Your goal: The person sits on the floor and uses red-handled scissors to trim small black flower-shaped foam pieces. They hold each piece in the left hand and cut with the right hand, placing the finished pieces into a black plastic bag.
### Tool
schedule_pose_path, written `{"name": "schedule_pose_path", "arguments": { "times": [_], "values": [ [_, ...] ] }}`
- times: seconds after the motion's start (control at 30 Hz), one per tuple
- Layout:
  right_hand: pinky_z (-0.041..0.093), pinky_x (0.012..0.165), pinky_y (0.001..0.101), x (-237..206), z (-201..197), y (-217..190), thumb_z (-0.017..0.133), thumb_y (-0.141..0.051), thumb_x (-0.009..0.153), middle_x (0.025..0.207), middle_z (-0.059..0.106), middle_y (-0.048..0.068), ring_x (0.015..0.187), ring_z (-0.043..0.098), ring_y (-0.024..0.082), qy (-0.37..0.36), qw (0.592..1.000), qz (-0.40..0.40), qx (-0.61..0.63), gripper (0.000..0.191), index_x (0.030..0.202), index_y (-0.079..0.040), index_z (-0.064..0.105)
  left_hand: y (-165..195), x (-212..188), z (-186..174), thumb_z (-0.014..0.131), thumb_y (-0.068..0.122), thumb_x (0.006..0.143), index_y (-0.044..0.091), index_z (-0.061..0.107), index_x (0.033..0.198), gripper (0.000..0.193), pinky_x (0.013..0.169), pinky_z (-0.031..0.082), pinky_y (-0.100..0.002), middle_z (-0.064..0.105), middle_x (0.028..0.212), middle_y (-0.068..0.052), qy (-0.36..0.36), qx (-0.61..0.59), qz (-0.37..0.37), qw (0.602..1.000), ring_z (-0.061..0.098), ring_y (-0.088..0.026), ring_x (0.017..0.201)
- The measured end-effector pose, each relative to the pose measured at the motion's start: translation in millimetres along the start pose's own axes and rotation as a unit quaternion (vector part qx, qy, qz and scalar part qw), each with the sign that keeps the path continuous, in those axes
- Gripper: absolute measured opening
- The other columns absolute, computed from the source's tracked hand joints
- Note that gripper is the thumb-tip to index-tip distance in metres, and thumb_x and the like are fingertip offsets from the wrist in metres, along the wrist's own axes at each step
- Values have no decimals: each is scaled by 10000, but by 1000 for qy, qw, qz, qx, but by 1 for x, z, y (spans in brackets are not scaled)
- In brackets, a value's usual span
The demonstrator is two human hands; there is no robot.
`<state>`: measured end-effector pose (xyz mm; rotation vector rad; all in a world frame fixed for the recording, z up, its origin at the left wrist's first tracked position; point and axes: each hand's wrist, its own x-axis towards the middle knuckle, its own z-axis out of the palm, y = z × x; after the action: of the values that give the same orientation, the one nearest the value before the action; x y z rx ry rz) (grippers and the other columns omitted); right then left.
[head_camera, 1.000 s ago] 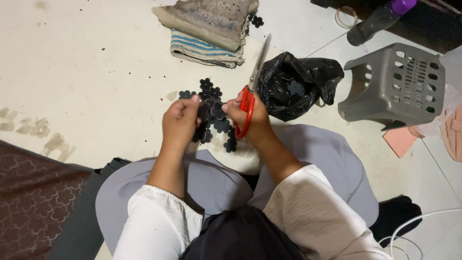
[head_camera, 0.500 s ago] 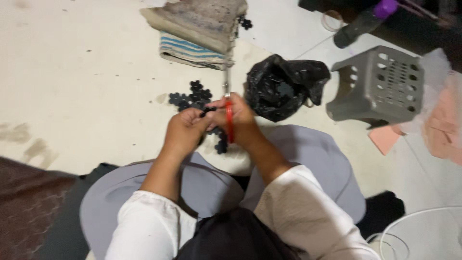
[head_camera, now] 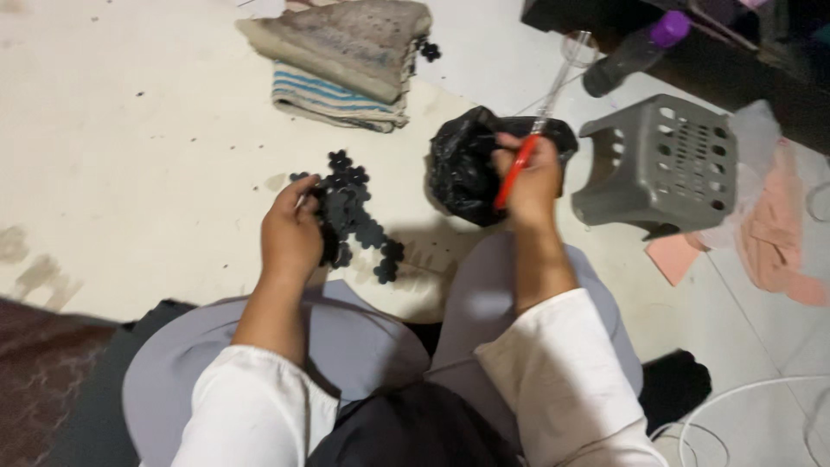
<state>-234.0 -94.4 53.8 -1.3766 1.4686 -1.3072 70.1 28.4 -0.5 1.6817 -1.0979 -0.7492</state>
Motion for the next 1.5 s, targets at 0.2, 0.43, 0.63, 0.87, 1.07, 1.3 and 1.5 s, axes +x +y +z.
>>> {"name": "schedule_pose_path", "arguments": {
  "times": [0.2,0.43,0.63,0.87,1.07,1.3,1.5],
  "values": [
    [497,616,259,7,1,13,756,-8,906,895,684,72,697,608,131,56,980,104,158,218,977,-65,558,-18,11,6,674,127,914,180,739,1215,312,966,538,-377,738,1194,-131,-30,168,-188,967,696,-304,1109],
    [484,633,238,-10,27,12,781,-56,932,905,708,51,724,616,113,-20,990,103,96,228,988,-76,561,6,4,13,891,353,739,234,613,1357,688,986,489,-435,578,1276,-110,-96,292,-177,935,524,-328,1225],
    [502,650,234,-22,41,17,775,-75,924,955,717,63,741,613,99,-84,988,96,83,270,1017,-70,521,5,-2,21,881,243,698,226,691,1236,570,976,471,-425,614,1267,-66,-116,282,-23,952,531,-301,1199],
    [575,828,231,-38,58,12,767,-75,932,1001,734,89,904,703,115,-135,989,53,39,256,1060,-35,549,7,1,23,803,194,830,152,734,955,148,816,536,-440,723,1010,-72,-81,270,-73,957,673,-310,953],
    [582,675,273,-65,78,-1,769,-107,873,916,712,128,761,684,160,-230,938,191,177,288,1011,-47,524,21,0,17,790,123,881,83,698,944,118,745,543,-298,729,875,-64,-18,-40,-117,992,678,-175,796],
    [532,618,233,-80,87,-34,710,-266,934,926,727,72,741,680,120,-249,898,322,170,205,989,-85,631,50,-21,-2,713,-20,917,85,705,1056,175,881,560,-266,744,1058,-44,-44,-141,123,981,699,-131,988],
    [521,583,290,-78,79,-37,712,-40,835,923,671,98,694,631,154,-240,900,245,270,258,996,-83,516,59,-17,-1,704,-33,911,72,683,1081,201,905,552,-290,691,1131,-58,-12,-63,184,981,675,-157,1031]
  ]
}}
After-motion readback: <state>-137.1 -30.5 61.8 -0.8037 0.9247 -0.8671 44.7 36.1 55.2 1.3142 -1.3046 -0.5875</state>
